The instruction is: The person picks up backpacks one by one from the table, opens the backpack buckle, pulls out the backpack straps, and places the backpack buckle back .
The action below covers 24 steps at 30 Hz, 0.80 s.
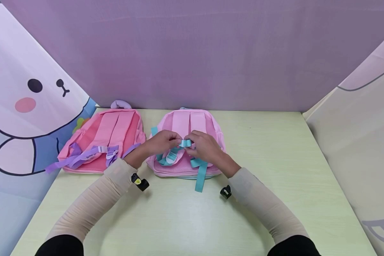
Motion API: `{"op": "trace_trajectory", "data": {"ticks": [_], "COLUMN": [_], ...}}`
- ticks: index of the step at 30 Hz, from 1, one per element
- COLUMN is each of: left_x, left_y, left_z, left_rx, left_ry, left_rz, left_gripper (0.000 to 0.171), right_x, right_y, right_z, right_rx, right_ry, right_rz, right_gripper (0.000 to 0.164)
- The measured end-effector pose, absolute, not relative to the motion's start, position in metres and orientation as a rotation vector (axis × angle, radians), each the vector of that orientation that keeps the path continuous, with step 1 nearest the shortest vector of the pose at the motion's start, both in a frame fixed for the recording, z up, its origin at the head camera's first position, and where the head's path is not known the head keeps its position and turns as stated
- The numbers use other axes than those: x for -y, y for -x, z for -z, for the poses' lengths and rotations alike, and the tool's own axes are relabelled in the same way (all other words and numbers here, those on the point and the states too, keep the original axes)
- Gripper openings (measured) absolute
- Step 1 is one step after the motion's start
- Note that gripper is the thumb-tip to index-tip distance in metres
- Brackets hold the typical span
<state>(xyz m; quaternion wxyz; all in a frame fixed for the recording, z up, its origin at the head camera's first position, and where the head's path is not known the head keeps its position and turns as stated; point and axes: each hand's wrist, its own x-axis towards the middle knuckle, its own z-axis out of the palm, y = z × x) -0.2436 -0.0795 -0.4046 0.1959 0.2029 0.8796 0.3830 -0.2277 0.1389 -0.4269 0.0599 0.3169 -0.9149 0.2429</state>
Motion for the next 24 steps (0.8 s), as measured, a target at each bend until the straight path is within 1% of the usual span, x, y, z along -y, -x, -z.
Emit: {"op": "trace_trajectory", "data": {"ticks": [8,18,24], "left_x": [0.0797,0.0802,0.0802], "left_y": [0.2440,0.2448,0.2452], "left_z": [0.4072,0.4071,0.4065], "left_rx": [-2.487,-2.443,-2.417], "left_ry": [-0.548,-0.502,-0.481], "left_rz": [-1.091,-1.122,-1.123], "left_gripper": [0.018,0.022,0.021], "right_x": [-0.1374,-0.1376,-0.1370], "right_y": [0.2289,0.2283,0.2290], "right_z": [0.4275,0.4255,0.4266], "right_rx": [2.781,2.786,2.767], "right_ry": [-0.947,-0.936,-0.968], "right_rz": [-0.699,-0.704,-0.749], "right_gripper": [0.036,0.037,0.035]}}
